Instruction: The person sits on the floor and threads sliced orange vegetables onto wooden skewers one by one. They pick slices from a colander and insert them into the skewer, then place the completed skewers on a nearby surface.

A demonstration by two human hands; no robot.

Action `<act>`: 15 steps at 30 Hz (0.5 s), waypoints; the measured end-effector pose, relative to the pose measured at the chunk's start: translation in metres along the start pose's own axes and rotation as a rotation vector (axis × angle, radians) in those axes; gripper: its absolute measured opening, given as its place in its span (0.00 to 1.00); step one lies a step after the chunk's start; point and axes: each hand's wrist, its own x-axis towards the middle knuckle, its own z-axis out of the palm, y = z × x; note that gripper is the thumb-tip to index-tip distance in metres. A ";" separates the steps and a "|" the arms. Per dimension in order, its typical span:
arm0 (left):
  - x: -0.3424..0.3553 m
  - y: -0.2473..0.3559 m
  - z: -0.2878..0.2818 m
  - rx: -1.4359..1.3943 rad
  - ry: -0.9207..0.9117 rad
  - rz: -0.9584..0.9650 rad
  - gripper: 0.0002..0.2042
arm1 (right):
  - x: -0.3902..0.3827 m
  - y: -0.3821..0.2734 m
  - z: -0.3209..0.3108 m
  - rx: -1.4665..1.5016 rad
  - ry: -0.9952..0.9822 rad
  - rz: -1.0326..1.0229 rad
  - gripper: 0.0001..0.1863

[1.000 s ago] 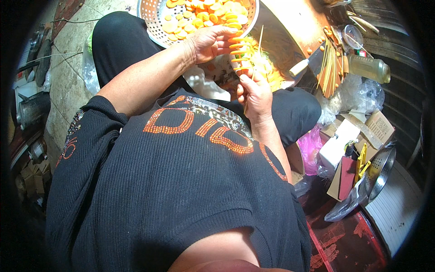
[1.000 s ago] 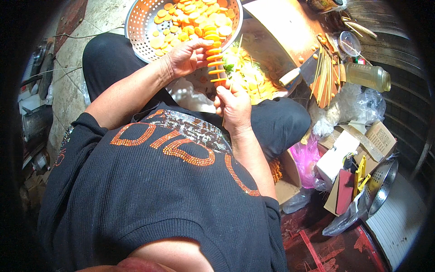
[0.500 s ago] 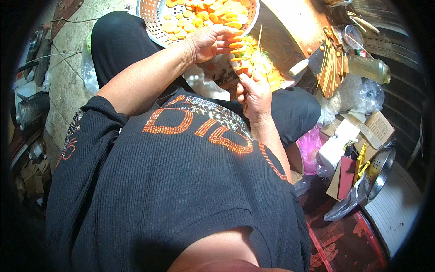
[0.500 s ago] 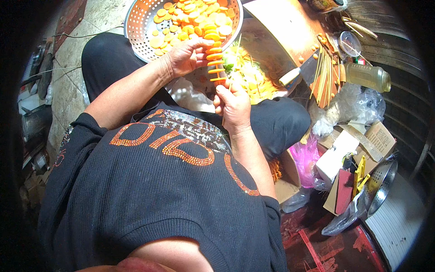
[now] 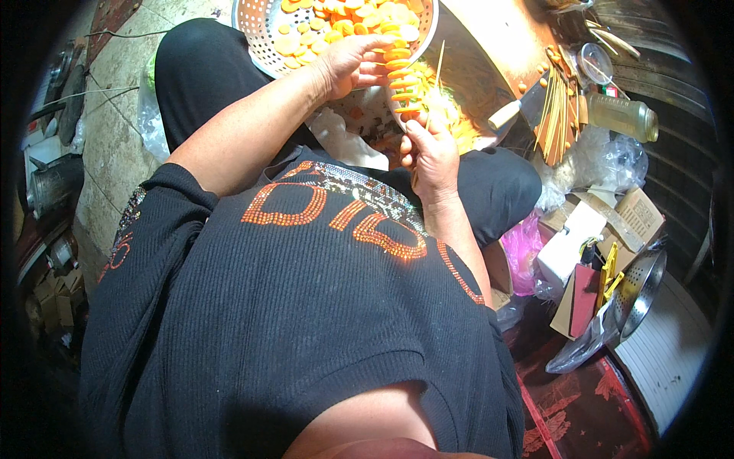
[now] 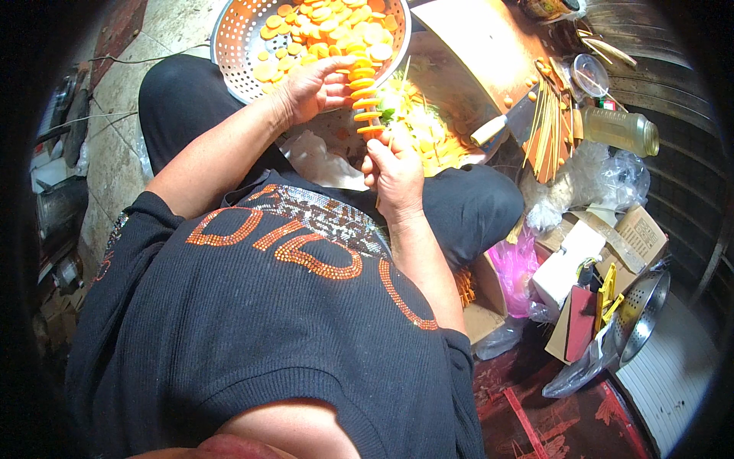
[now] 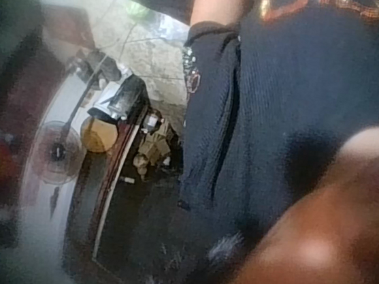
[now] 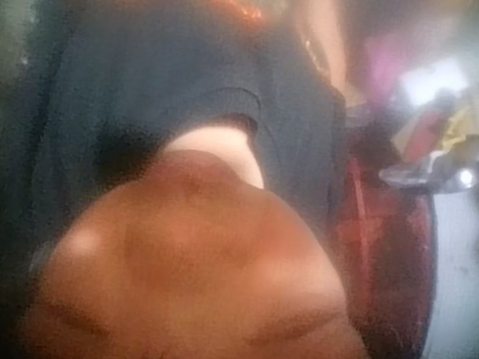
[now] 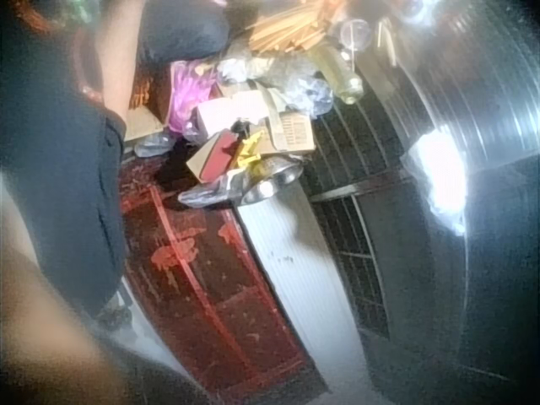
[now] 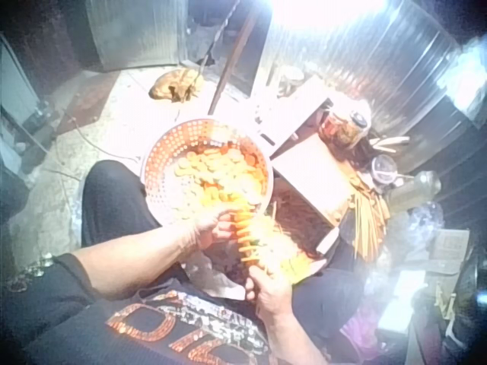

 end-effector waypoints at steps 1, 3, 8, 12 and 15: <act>0.000 0.005 0.000 -0.029 0.044 -0.019 0.20 | 0.000 0.000 0.000 0.007 -0.001 -0.003 0.03; 0.003 0.014 -0.003 -0.088 0.133 -0.059 0.20 | 0.000 0.000 0.000 0.020 -0.005 -0.004 0.03; 0.022 0.018 -0.023 0.036 0.249 0.164 0.16 | 0.000 -0.001 0.000 0.014 -0.007 0.007 0.03; 0.027 0.017 -0.031 0.082 0.294 0.235 0.12 | 0.000 -0.002 0.000 0.003 -0.006 0.026 0.03; 0.028 0.018 -0.032 0.087 0.309 0.264 0.11 | 0.001 -0.001 -0.001 0.004 -0.008 0.032 0.03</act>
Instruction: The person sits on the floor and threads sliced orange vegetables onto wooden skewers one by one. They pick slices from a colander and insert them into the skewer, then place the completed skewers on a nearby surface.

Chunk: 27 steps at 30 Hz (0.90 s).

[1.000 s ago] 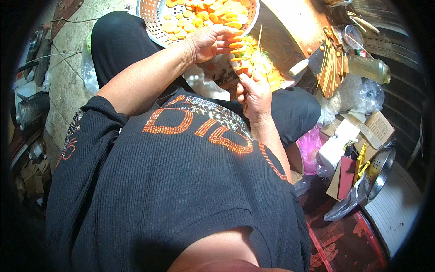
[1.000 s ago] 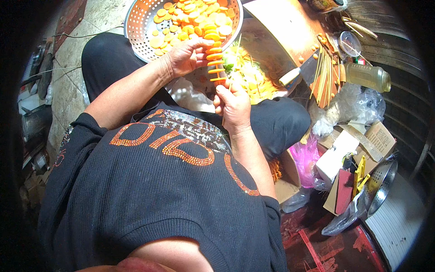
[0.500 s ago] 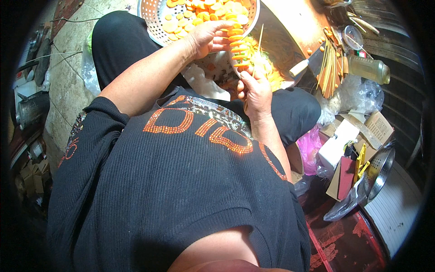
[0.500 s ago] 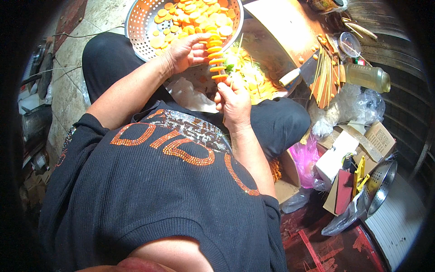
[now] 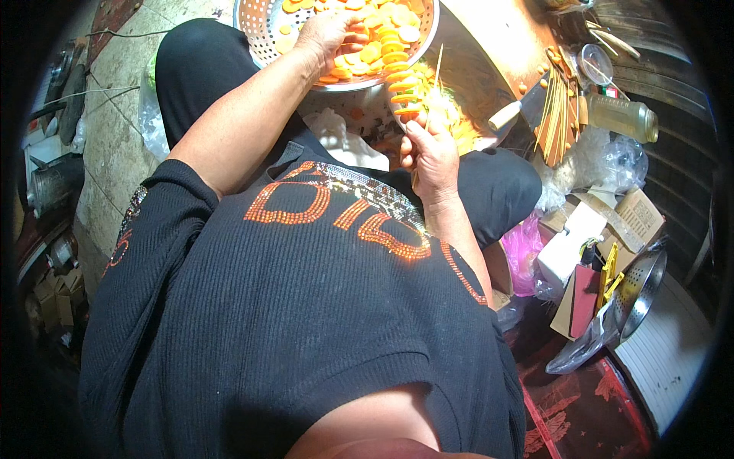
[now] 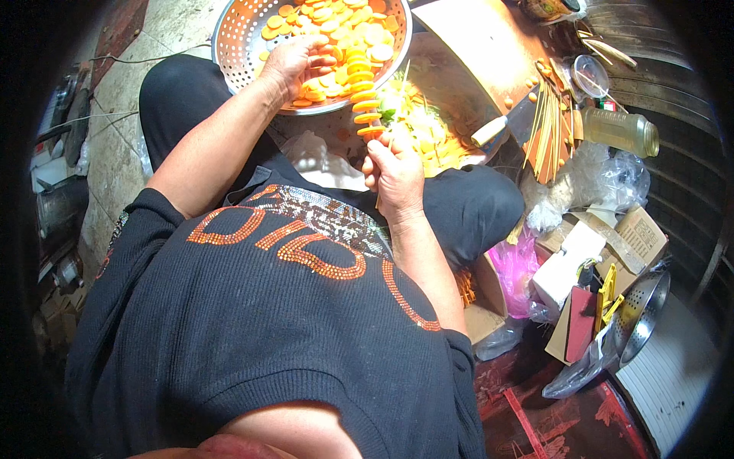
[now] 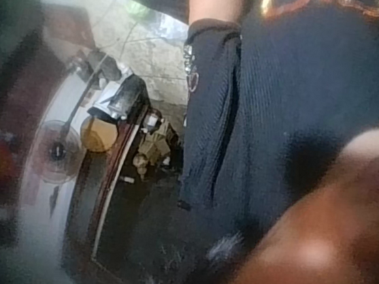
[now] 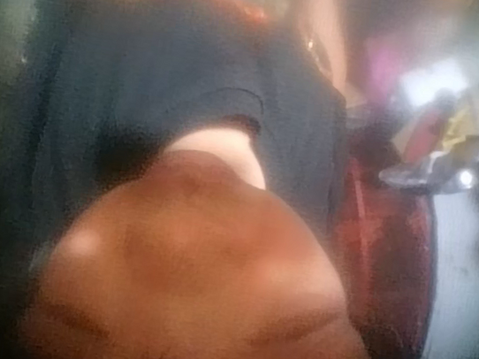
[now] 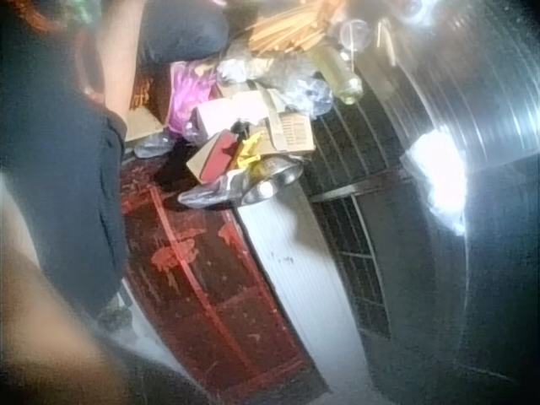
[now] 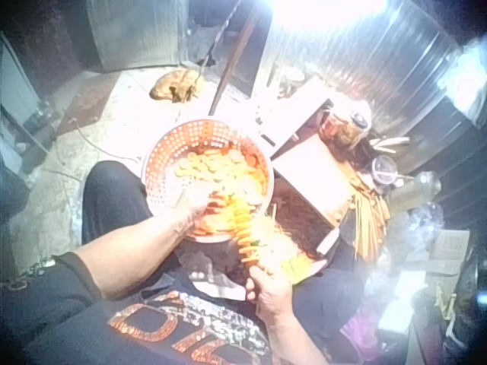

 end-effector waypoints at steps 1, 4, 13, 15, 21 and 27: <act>0.007 -0.004 -0.005 -0.025 0.010 0.003 0.11 | 0.000 0.000 0.000 0.001 -0.002 0.002 0.03; 0.018 -0.008 -0.011 -0.032 0.030 0.035 0.10 | 0.001 0.000 0.000 -0.008 -0.011 0.001 0.03; 0.001 0.002 0.001 0.113 0.022 -0.013 0.08 | 0.008 -0.002 -0.007 0.122 0.073 -0.035 0.04; 0.001 0.003 0.001 0.147 0.016 -0.016 0.08 | 0.012 -0.008 -0.013 0.138 0.096 -0.090 0.06; 0.019 -0.001 -0.004 1.140 -0.014 0.254 0.19 | 0.053 -0.056 -0.038 0.202 0.242 -0.188 0.08; 0.006 -0.003 -0.003 1.435 -0.110 0.371 0.23 | 0.100 -0.119 -0.074 0.096 0.407 -0.276 0.03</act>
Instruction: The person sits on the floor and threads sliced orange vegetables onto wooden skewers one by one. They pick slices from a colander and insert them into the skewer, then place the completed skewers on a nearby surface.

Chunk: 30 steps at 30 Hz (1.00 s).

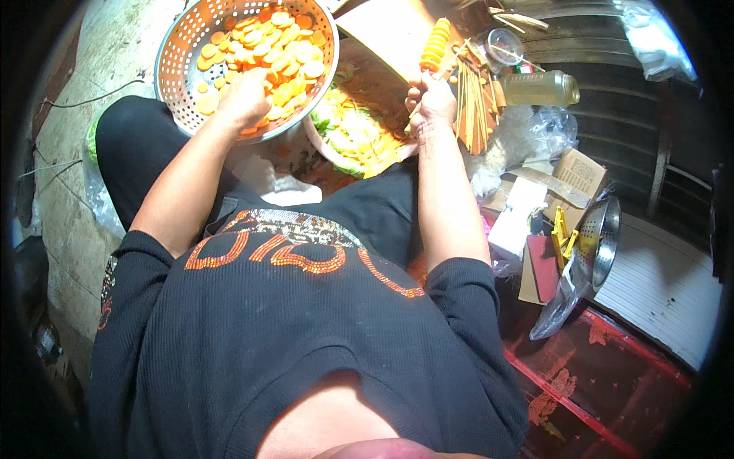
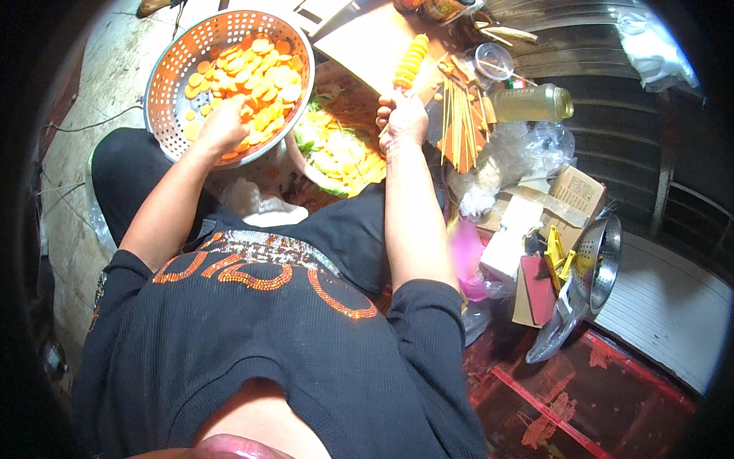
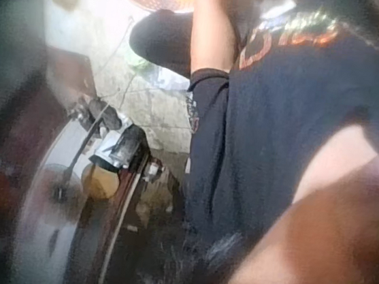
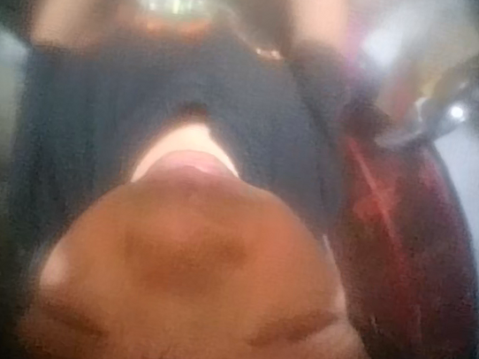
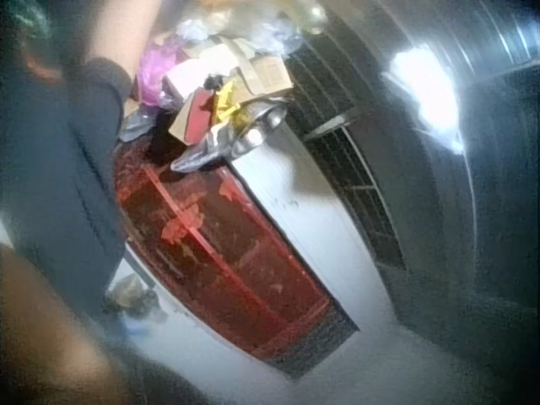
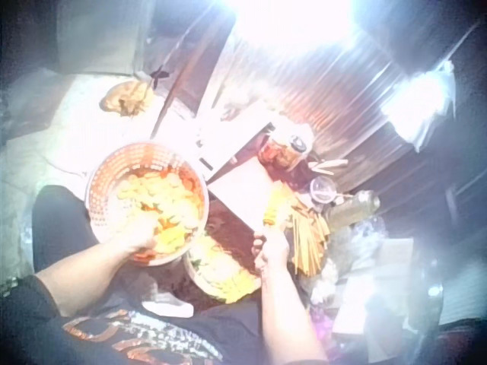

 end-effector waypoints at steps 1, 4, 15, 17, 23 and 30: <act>-0.003 0.001 0.004 0.028 0.008 0.020 0.25 | 0.009 -0.001 -0.001 -0.017 0.025 -0.001 0.03; -0.011 0.012 -0.002 0.057 -0.013 0.023 0.28 | 0.029 0.006 -0.005 -0.071 0.072 0.027 0.03; -0.002 0.010 -0.002 -0.012 -0.104 -0.029 0.17 | 0.071 0.035 -0.015 -0.263 0.190 0.054 0.09; 0.000 0.008 -0.002 -0.071 -0.149 -0.061 0.15 | 0.070 0.032 -0.012 -0.276 0.209 0.096 0.12; 0.016 -0.009 0.004 -0.257 0.028 -0.133 0.13 | 0.065 0.050 -0.018 -0.352 0.213 0.094 0.18; 0.034 -0.001 0.014 -0.493 0.146 0.055 0.13 | 0.004 0.032 0.005 -0.477 0.044 0.031 0.16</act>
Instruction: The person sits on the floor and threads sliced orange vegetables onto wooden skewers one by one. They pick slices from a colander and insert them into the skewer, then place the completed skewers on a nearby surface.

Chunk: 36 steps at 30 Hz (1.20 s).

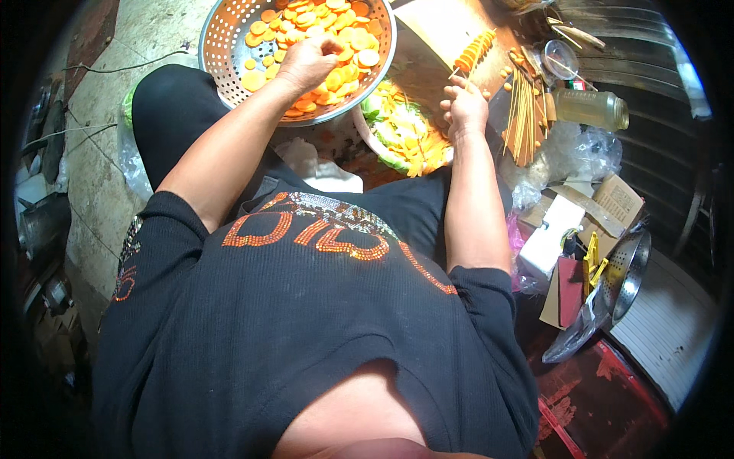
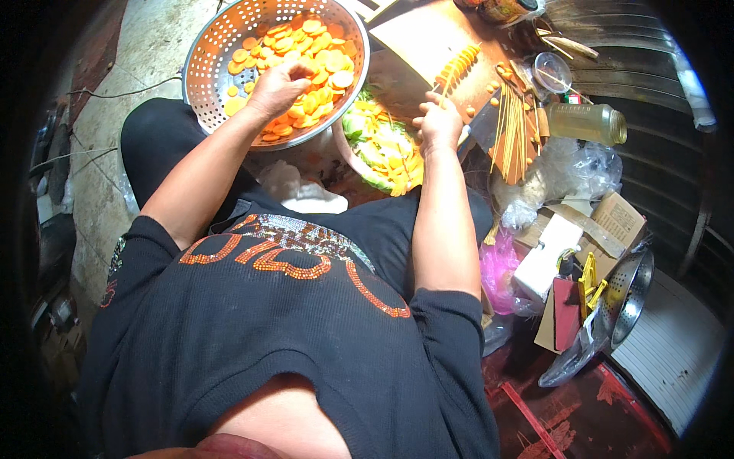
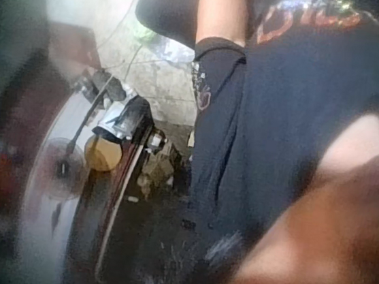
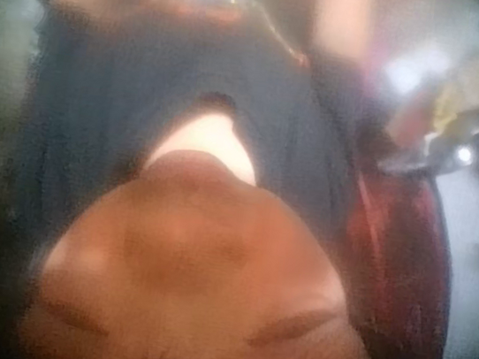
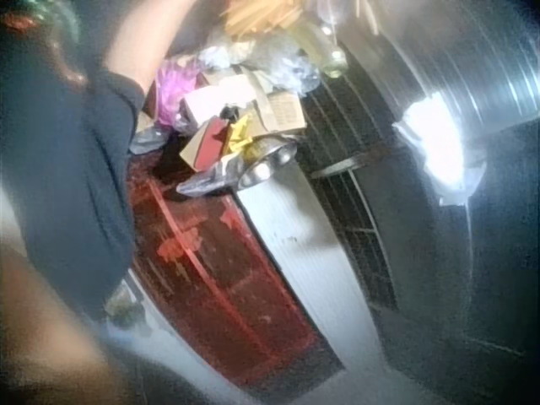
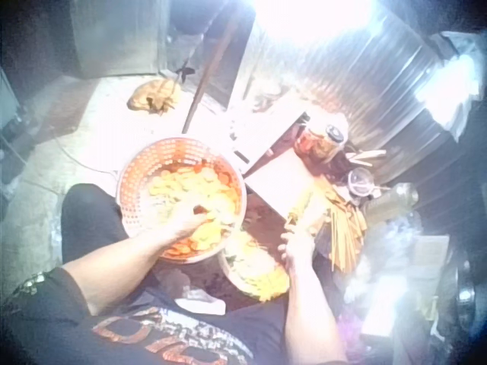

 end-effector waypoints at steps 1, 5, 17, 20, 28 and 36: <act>0.002 0.003 0.003 0.045 -0.003 0.011 0.14 | -0.004 0.005 0.001 0.049 -0.073 -0.005 0.15; 0.012 0.030 0.015 0.191 -0.067 0.104 0.15 | -0.031 0.009 0.009 0.032 -0.180 0.002 0.14; 0.027 0.026 0.020 0.409 -0.132 0.090 0.11 | -0.049 0.010 0.006 0.021 -0.294 -0.022 0.12; 0.017 0.037 0.010 -0.035 -0.156 -0.221 0.08 | -0.057 0.007 0.007 0.088 -0.429 0.010 0.10; -0.021 0.050 -0.022 -0.883 -0.071 -0.449 0.04 | -0.090 0.012 0.021 -0.100 -0.725 0.079 0.10; -0.041 0.051 -0.036 -0.972 0.022 -0.467 0.03 | -0.113 0.017 0.026 -0.074 -0.768 0.081 0.11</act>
